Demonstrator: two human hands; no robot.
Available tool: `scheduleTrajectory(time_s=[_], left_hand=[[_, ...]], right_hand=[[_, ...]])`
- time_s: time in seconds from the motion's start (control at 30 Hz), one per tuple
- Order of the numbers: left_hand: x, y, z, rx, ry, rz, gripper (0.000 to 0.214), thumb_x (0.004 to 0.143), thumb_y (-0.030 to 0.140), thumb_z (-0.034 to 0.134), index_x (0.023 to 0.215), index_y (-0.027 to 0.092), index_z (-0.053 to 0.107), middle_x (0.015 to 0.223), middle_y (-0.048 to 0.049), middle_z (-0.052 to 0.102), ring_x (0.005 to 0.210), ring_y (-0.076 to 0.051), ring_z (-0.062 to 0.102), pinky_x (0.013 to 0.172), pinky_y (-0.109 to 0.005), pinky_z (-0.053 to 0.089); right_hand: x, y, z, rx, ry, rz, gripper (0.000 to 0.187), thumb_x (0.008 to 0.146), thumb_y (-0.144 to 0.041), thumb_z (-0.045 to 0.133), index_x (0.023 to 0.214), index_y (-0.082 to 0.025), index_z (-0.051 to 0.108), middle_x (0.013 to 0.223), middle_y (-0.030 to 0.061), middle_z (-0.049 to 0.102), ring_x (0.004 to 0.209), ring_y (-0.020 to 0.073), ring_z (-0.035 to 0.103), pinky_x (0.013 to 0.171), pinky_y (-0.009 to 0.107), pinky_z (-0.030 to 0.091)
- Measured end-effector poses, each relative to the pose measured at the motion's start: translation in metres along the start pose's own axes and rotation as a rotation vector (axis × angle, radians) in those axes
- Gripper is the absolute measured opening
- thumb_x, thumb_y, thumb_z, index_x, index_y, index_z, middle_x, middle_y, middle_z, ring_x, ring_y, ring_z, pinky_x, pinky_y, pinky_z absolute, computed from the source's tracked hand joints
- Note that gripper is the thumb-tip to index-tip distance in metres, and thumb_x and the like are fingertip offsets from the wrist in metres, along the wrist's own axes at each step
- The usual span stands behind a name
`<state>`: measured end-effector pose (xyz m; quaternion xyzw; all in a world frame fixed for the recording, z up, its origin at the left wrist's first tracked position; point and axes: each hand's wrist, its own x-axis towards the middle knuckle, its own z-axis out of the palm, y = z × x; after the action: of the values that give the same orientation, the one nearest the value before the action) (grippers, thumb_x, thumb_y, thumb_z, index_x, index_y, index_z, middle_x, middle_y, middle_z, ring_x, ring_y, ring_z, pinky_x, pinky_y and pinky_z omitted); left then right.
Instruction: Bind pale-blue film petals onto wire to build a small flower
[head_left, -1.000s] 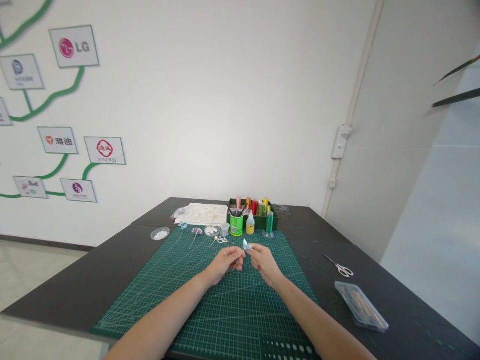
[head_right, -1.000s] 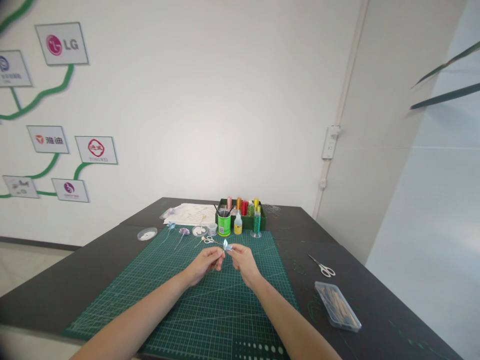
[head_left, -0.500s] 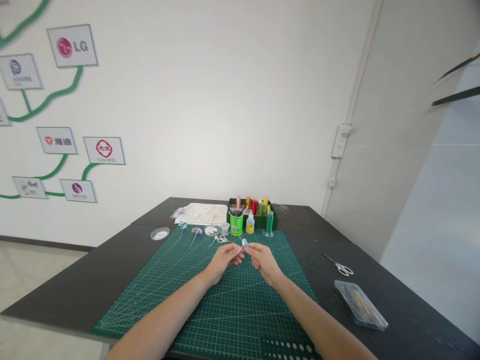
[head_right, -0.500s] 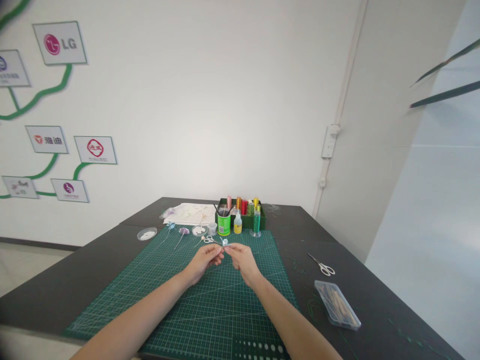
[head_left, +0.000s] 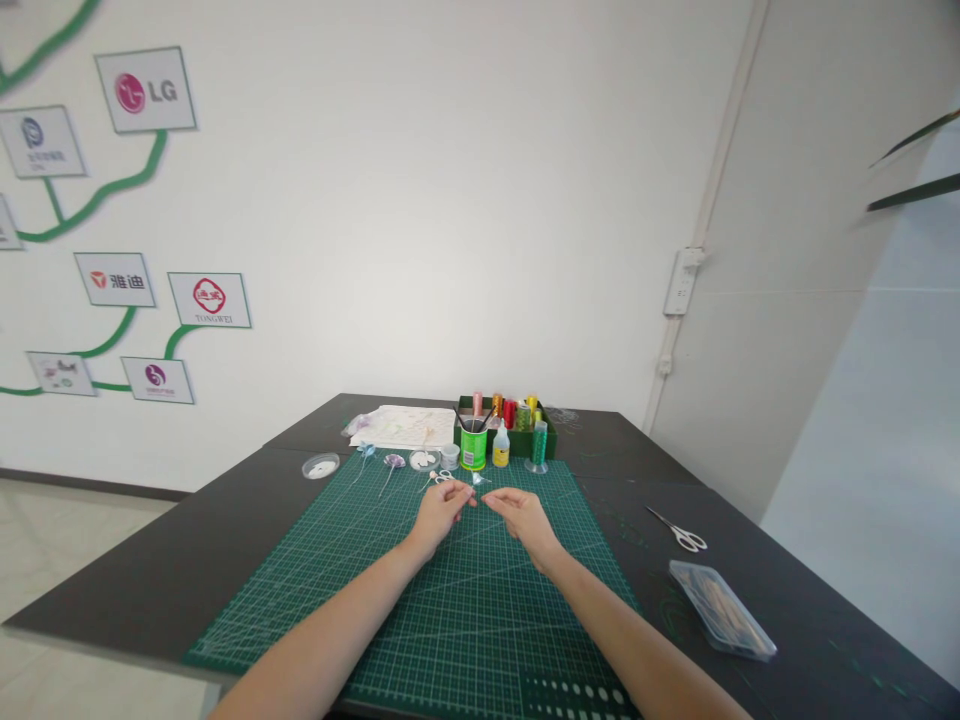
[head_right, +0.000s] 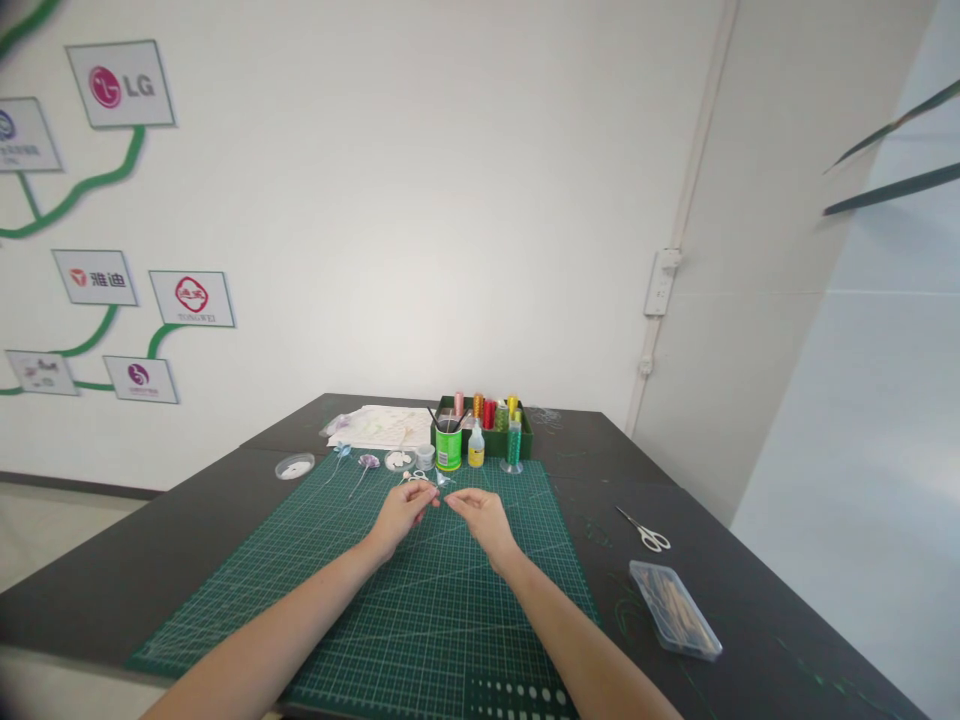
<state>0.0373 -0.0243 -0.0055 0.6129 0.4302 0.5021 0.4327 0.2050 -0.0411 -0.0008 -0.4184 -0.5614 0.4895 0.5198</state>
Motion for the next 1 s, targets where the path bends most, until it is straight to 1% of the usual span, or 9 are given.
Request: scheduleTrajectory(time_s=[0.1, 0.2, 0.33, 0.5, 0.6, 0.7, 0.8, 0.9, 1.0], left_hand=[[0.002, -0.003, -0.004, 0.181, 0.011, 0.084, 0.025, 0.079, 0.039, 0.058, 0.074, 0.015, 0.065, 0.065, -0.0019, 0.067, 0.052, -0.012, 0.052, 0.054, -0.023, 0.036], [-0.001, -0.002, -0.006, 0.337, -0.03, 0.159, 0.02, 0.08, 0.033, 0.056, 0.073, 0.017, 0.066, 0.068, -0.0022, 0.069, 0.061, -0.015, 0.058, 0.06, -0.023, 0.039], [-0.008, 0.004, -0.005, 0.514, -0.11, 0.24, 0.019, 0.082, 0.029, 0.054, 0.074, 0.018, 0.068, 0.071, -0.001, 0.07, 0.063, -0.014, 0.059, 0.061, -0.022, 0.038], [-0.015, 0.009, -0.002, 0.69, -0.205, 0.28, 0.016, 0.081, 0.024, 0.055, 0.078, 0.019, 0.069, 0.074, 0.0007, 0.07, 0.064, -0.013, 0.059, 0.06, -0.021, 0.036], [-0.018, 0.01, 0.0, 0.749, -0.248, 0.278, 0.015, 0.081, 0.025, 0.056, 0.082, 0.02, 0.07, 0.081, 0.0012, 0.072, 0.066, -0.013, 0.06, 0.062, -0.021, 0.037], [-0.021, 0.012, 0.001, 0.777, -0.266, 0.276, 0.015, 0.08, 0.026, 0.058, 0.084, 0.023, 0.071, 0.085, 0.003, 0.073, 0.067, -0.012, 0.062, 0.064, -0.021, 0.038], [-0.022, 0.014, 0.002, 0.782, -0.276, 0.289, 0.014, 0.081, 0.025, 0.058, 0.085, 0.025, 0.072, 0.085, 0.0047, 0.074, 0.068, -0.012, 0.062, 0.066, -0.021, 0.039], [-0.023, 0.014, 0.003, 0.768, -0.295, 0.313, 0.014, 0.082, 0.026, 0.058, 0.085, 0.024, 0.071, 0.083, 0.0043, 0.073, 0.071, -0.012, 0.063, 0.067, -0.02, 0.039], [-0.023, 0.015, 0.003, 0.748, -0.314, 0.335, 0.014, 0.083, 0.026, 0.058, 0.085, 0.023, 0.071, 0.081, 0.0037, 0.073, 0.072, -0.012, 0.064, 0.067, -0.019, 0.039]], right_hand=[[-0.001, -0.002, 0.0, -0.046, -0.018, -0.02, 0.032, 0.066, -0.047, 0.074, 0.074, -0.016, 0.074, 0.045, -0.0036, 0.045, 0.04, 0.0062, 0.025, 0.04, 0.024, 0.015], [0.0, -0.004, -0.001, -0.064, -0.04, -0.045, 0.031, 0.066, -0.046, 0.074, 0.074, -0.016, 0.076, 0.045, -0.0029, 0.046, 0.042, 0.0071, 0.027, 0.041, 0.024, 0.017], [0.002, -0.006, -0.005, -0.076, -0.049, -0.075, 0.03, 0.065, -0.044, 0.074, 0.072, -0.015, 0.076, 0.043, -0.0031, 0.045, 0.042, 0.0076, 0.028, 0.041, 0.024, 0.019], [0.002, -0.008, -0.009, -0.138, -0.064, -0.104, 0.031, 0.069, -0.042, 0.071, 0.076, -0.012, 0.076, 0.045, -0.0023, 0.048, 0.043, 0.007, 0.029, 0.04, 0.022, 0.019], [0.002, -0.009, -0.011, -0.161, -0.059, -0.117, 0.033, 0.07, -0.042, 0.069, 0.078, -0.011, 0.076, 0.047, -0.0017, 0.049, 0.043, 0.0069, 0.029, 0.04, 0.022, 0.019], [0.003, -0.008, -0.012, -0.174, -0.036, -0.124, 0.035, 0.071, -0.043, 0.069, 0.08, -0.01, 0.076, 0.049, -0.0001, 0.053, 0.044, 0.0079, 0.033, 0.04, 0.022, 0.021], [0.004, -0.007, -0.013, -0.186, -0.008, -0.126, 0.034, 0.072, -0.043, 0.068, 0.082, -0.012, 0.077, 0.054, 0.0023, 0.059, 0.048, 0.0102, 0.041, 0.042, 0.022, 0.026], [0.005, -0.004, -0.014, -0.195, 0.014, -0.122, 0.033, 0.073, -0.043, 0.068, 0.083, -0.013, 0.077, 0.062, 0.0046, 0.065, 0.054, 0.0133, 0.05, 0.045, 0.023, 0.032], [0.008, -0.001, -0.016, -0.194, 0.026, -0.126, 0.031, 0.073, -0.042, 0.069, 0.082, -0.014, 0.077, 0.072, 0.007, 0.07, 0.066, 0.0178, 0.059, 0.053, 0.024, 0.041]])
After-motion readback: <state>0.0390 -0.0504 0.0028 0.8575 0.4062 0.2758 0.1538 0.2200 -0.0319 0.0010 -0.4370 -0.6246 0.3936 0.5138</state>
